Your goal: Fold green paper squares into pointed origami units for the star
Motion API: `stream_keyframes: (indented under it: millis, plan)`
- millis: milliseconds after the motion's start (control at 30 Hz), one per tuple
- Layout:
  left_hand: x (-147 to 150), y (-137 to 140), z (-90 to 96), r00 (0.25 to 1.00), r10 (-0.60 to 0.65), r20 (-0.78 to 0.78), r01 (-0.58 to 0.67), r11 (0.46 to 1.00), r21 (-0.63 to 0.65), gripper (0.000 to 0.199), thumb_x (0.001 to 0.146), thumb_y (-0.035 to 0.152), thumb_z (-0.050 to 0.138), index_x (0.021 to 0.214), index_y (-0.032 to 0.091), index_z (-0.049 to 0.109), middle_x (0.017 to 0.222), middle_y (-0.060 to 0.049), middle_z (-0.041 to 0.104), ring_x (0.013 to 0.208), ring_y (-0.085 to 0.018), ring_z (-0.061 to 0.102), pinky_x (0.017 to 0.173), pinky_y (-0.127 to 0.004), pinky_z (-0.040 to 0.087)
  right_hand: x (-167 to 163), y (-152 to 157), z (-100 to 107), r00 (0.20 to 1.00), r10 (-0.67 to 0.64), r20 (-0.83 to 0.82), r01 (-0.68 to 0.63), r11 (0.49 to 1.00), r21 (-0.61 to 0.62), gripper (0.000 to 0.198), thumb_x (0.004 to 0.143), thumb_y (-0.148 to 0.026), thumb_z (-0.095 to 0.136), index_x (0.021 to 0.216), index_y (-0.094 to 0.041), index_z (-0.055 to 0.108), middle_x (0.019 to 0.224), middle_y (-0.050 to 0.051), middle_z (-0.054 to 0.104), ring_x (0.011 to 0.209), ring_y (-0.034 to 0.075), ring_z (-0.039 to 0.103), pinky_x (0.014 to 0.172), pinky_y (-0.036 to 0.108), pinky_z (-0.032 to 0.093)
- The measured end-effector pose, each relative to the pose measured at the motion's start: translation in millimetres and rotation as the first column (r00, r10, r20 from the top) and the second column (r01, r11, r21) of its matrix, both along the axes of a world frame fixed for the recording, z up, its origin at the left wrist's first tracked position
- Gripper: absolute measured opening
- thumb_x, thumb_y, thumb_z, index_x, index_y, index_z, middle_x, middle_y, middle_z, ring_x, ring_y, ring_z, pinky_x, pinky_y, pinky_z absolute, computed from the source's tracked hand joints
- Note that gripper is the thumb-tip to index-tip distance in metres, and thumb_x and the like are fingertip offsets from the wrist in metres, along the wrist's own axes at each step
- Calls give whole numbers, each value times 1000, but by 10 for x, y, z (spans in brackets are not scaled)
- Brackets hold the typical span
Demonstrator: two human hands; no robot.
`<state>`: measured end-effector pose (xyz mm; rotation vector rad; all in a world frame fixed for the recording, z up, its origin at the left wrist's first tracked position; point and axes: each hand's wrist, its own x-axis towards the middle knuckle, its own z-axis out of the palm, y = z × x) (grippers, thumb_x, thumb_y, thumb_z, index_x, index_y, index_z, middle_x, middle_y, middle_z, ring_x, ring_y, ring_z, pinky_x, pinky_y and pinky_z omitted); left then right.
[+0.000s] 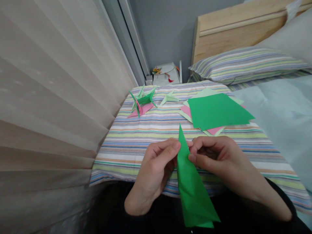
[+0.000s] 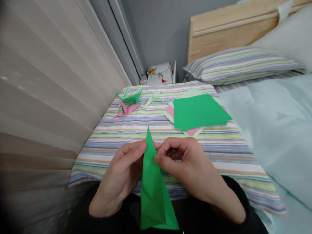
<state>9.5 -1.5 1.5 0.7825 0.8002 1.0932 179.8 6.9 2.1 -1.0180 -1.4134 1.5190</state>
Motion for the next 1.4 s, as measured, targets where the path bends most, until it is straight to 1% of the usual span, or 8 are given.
stream_keyframes:
  millis: [133,300,433,567,800,1067,1267,1400]
  plan:
    - [-12,-4,-2,999,-2,-50,4,999,40,20,86,37,81,82,18,86,71,-4,72,67,-13,60,78,-28,50,-13,3,-25,1000,9,0,-9,1000,-13,18,83,-29,71,68,-20,67,69,1,63,64,13,53,58,26,41]
    - [-25,-13,-23,993,0,-121,9,997,72,17,89,35,78,85,21,87,77,-3,73,74,-13,60,72,-25,45,-14,18,-24,1000,23,-10,-24,999,-31,16,81,-29,73,69,-20,67,66,0,61,62,14,51,56,26,40]
    - [-22,-29,-51,983,66,-172,-44,990,131,17,91,34,77,82,24,87,75,-2,69,80,-15,61,74,-25,44,-16,1,-25,1000,24,-4,-24,999,-30,14,81,-27,74,70,-20,68,67,-2,61,64,13,52,58,25,41]
    - [-24,-53,-53,958,146,-248,-91,971,220,20,92,33,77,76,24,85,74,0,63,78,-13,59,72,-26,44,-58,-42,-21,999,-33,25,32,999,22,17,85,-27,74,70,-20,67,68,-2,60,66,13,53,61,25,41]
    - [-25,-65,-70,899,281,-337,-158,924,348,15,92,33,78,81,27,87,79,-1,68,78,-14,59,70,-27,44,-127,-55,-19,991,-123,61,111,979,173,22,90,-29,71,71,-21,67,67,-2,61,66,14,53,62,27,40]
    - [-46,2,-78,921,307,-240,-219,918,332,17,87,29,79,72,22,83,73,1,64,72,-12,53,70,-27,42,-174,-79,55,963,-205,176,125,916,382,17,92,-21,67,75,-21,68,75,-1,65,75,16,58,73,30,43]
    - [-100,-35,48,978,203,-43,-193,967,165,28,79,36,84,62,17,72,58,4,49,57,-9,40,57,-25,32,-236,-215,262,927,-248,283,93,880,466,17,92,-19,65,75,-21,65,76,-1,68,76,18,60,77,31,45]
    - [-161,-120,179,990,144,-8,-140,975,171,24,74,31,88,64,15,72,58,4,53,55,-7,39,54,-23,29,-261,-331,406,913,-232,335,40,869,492,18,92,-17,63,74,-21,64,76,-1,68,77,17,61,78,31,45]
